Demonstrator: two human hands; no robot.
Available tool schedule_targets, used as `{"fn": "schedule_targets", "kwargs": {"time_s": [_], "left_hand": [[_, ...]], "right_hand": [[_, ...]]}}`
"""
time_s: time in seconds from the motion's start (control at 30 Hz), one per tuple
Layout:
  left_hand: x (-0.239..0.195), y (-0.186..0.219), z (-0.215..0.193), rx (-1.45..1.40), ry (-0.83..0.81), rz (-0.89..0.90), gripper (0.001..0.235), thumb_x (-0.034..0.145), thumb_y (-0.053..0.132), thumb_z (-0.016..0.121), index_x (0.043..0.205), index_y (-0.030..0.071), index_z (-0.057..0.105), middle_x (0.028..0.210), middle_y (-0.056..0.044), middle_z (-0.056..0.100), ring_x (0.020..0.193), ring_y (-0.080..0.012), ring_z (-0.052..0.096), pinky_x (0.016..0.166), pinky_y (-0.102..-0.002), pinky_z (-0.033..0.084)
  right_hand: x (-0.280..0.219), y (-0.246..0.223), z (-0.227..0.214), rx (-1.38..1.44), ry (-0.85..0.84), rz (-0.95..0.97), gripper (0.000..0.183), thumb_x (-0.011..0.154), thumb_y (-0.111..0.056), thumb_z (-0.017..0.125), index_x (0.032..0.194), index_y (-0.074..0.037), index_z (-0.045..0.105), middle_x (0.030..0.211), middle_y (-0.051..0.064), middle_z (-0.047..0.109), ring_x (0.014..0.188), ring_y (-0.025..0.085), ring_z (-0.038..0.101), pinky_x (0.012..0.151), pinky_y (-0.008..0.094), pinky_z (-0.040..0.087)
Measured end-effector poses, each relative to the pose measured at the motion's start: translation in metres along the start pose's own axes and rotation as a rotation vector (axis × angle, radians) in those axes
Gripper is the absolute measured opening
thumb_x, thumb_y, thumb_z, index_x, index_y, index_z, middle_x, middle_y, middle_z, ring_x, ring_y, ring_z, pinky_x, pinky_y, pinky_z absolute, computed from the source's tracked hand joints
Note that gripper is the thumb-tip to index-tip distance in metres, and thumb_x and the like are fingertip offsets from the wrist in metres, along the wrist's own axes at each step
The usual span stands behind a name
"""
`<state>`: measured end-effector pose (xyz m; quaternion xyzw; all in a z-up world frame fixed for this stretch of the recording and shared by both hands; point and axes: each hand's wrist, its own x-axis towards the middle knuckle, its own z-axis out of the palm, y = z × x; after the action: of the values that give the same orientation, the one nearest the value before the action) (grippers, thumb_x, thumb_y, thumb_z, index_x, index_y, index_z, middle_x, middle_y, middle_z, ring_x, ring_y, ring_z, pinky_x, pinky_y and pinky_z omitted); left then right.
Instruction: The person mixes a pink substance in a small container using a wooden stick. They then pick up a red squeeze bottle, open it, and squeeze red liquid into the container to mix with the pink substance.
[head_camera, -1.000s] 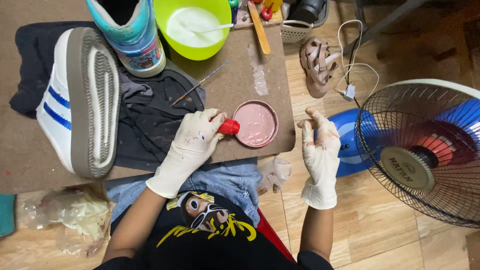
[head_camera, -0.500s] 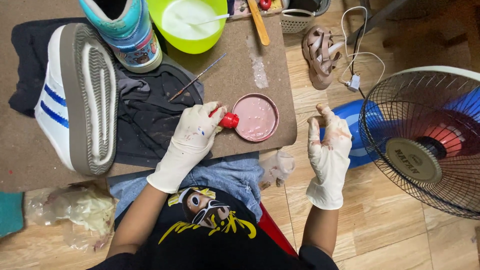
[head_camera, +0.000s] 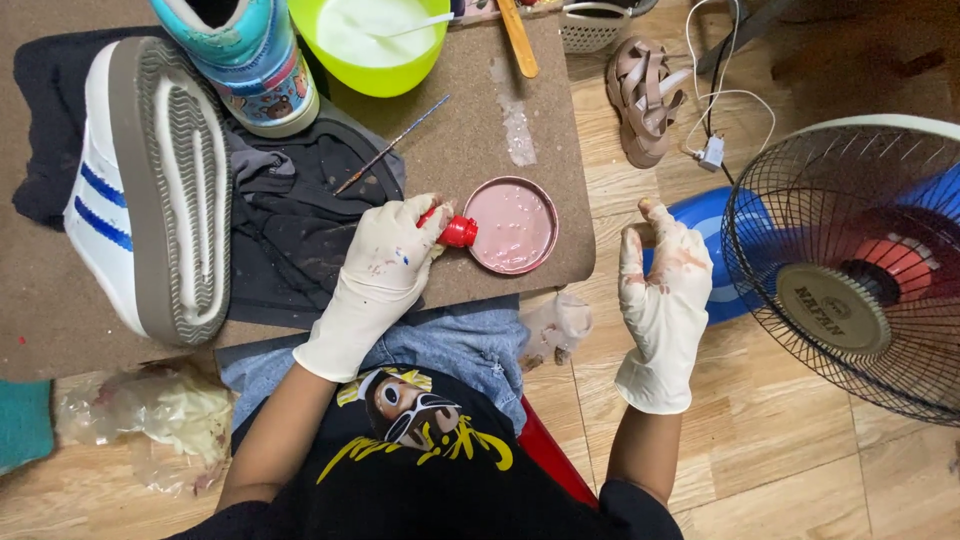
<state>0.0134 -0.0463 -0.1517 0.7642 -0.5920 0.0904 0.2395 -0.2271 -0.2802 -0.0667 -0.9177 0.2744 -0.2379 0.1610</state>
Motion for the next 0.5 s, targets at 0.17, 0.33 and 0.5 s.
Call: {"fn": "schedule_targets", "kwargs": {"time_s": [0.17, 0.33, 0.5], "left_hand": [[0.0021, 0.0046, -0.0075, 0.019, 0.011, -0.006, 0.042, 0.083, 0.021, 0.078, 0.122, 0.009, 0.070, 0.125, -0.013, 0.063, 0.103, -0.0317, 0.064, 0.085, -0.043, 0.052], [0.0021, 0.0043, -0.0044, 0.038, 0.018, -0.008, 0.044, 0.082, 0.022, 0.079, 0.123, 0.010, 0.070, 0.121, -0.013, 0.064, 0.101, -0.0317, 0.064, 0.085, -0.043, 0.052], [0.0030, 0.0055, -0.0080, 0.032, 0.025, -0.015, 0.042, 0.082, 0.020, 0.079, 0.122, 0.010, 0.071, 0.120, -0.013, 0.064, 0.100, -0.0326, 0.064, 0.083, -0.044, 0.052]], "right_hand": [[-0.0020, -0.0006, 0.0026, -0.054, -0.010, -0.011, 0.033, 0.107, -0.023, 0.061, 0.138, -0.011, 0.064, 0.098, 0.008, 0.071, 0.095, 0.028, 0.065, 0.094, 0.041, 0.049], [-0.0039, 0.0033, 0.0024, -0.061, -0.020, -0.005, 0.034, 0.107, -0.023, 0.059, 0.139, -0.011, 0.063, 0.099, 0.008, 0.071, 0.095, 0.028, 0.065, 0.095, 0.041, 0.048], [-0.0056, 0.0024, -0.0012, -0.044, -0.031, 0.021, 0.034, 0.108, -0.022, 0.059, 0.139, -0.010, 0.063, 0.100, 0.009, 0.071, 0.097, 0.029, 0.064, 0.095, 0.041, 0.047]]}}
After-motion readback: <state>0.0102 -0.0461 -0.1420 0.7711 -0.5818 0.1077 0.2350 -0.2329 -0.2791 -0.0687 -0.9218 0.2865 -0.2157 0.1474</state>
